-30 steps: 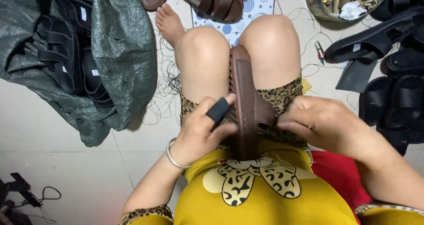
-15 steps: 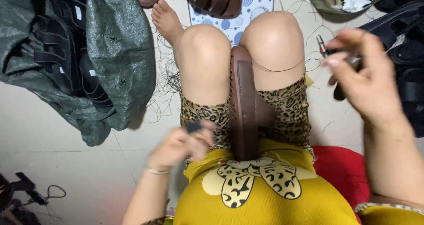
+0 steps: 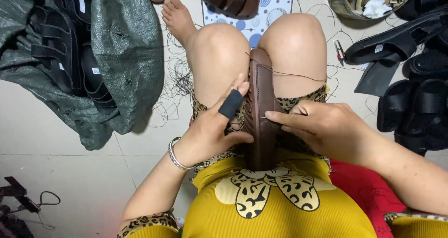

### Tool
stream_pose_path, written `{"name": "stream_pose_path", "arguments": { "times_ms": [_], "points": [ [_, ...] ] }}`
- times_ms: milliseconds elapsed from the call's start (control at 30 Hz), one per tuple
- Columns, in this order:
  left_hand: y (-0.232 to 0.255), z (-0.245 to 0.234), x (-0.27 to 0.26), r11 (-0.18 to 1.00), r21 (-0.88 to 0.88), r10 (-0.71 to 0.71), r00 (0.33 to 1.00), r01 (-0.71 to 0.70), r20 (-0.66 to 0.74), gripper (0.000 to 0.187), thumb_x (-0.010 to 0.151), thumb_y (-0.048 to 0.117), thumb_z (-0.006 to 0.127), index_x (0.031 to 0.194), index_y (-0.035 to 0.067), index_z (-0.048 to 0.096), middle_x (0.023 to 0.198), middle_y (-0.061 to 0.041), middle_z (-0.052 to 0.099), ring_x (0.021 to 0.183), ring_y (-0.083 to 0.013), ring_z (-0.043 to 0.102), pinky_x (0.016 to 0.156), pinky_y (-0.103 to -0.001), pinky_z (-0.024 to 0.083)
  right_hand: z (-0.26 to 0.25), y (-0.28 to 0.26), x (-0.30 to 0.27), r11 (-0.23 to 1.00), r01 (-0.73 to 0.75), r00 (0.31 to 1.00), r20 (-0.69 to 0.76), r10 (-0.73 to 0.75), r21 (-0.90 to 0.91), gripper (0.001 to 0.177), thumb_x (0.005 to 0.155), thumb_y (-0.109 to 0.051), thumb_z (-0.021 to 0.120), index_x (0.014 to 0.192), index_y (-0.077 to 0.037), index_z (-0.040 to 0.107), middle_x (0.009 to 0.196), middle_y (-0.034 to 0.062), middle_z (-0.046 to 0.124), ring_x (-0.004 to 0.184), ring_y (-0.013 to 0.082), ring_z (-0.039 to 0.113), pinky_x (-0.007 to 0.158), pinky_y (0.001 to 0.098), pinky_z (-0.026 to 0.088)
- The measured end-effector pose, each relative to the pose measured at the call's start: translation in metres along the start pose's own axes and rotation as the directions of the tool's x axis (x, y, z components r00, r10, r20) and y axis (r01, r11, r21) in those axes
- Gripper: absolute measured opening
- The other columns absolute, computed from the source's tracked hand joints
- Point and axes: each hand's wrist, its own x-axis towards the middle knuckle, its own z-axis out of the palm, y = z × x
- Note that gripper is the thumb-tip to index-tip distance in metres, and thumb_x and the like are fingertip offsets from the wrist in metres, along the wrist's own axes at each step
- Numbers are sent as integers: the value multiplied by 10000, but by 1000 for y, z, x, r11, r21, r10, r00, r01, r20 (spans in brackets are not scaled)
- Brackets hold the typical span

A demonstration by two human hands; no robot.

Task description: Hand-sewing the components of a brown sandal together using a needle and thread.

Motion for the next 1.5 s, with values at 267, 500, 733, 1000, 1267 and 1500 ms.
{"name": "stream_pose_path", "arguments": {
  "times_ms": [267, 500, 733, 1000, 1267, 1500],
  "points": [
    [-31, 25, 8, 970, 240, 62, 997, -47, -53, 1139, 766, 306, 944, 1616, 94, 216, 1698, -96, 249, 1569, -197, 280, 1247, -332, 376, -7, -28, 1, 572, 186, 971, 239, 19, -799, 682, 910, -410, 602, 1573, -411, 441, 715, -103, 547, 363, -8, 441, 339, 197, 297],
    [-51, 37, 11, 937, 335, 150, 979, -96, -139, 1178, 736, 392, 960, 1609, 66, 240, 1682, -116, 301, 1556, -198, 340, 1242, -325, 416, 4, -32, 30, 642, 56, 996, 86, 16, -765, 351, 936, -362, 603, 1286, -354, 603, 695, -90, 519, 382, 89, 532, 340, 263, 402],
    [-54, 41, -12, 907, 419, 120, 933, 36, -340, 864, 803, 430, 872, 1453, 111, 402, 1343, -58, 577, 1008, -228, 648, 785, -371, 553, 4, -21, 40, 993, -101, 994, 32, 103, -58, 242, 1006, -314, 573, 1176, -145, 542, 919, 55, 737, 722, 330, 709, 519, 493, 502],
    [-15, 17, -7, 647, -762, -30, 998, -25, -58, 148, 970, 77, 671, 1014, -64, 662, 993, -179, 703, 621, -200, 693, 384, -223, 543, 7, -18, 26, 997, 38, 979, -196, -50, -66, 365, 998, -233, 653, 1277, -19, 558, 1082, 123, 758, 649, 259, 706, 486, 389, 520],
    [-38, 35, -6, 974, 222, 55, 894, 51, -445, 312, 985, 133, 617, 1281, 98, 525, 1120, -33, 719, 592, -179, 640, 620, -338, 528, -56, 23, -28, 949, -234, 966, 63, 252, -210, 487, 905, -373, 623, 1389, -329, 646, 1256, -67, 750, 979, 144, 755, 763, 327, 584],
    [-12, 10, -12, 954, -274, -22, 888, -118, -458, 400, 1018, 118, 634, 1373, 62, 459, 839, -12, 565, 704, -65, 508, 691, -206, 460, -7, 12, 7, 639, -234, 967, 110, 228, 732, 153, 895, -198, 721, 973, -108, 818, 987, 42, 778, 901, 137, 716, 877, 289, 537]
  ]
}}
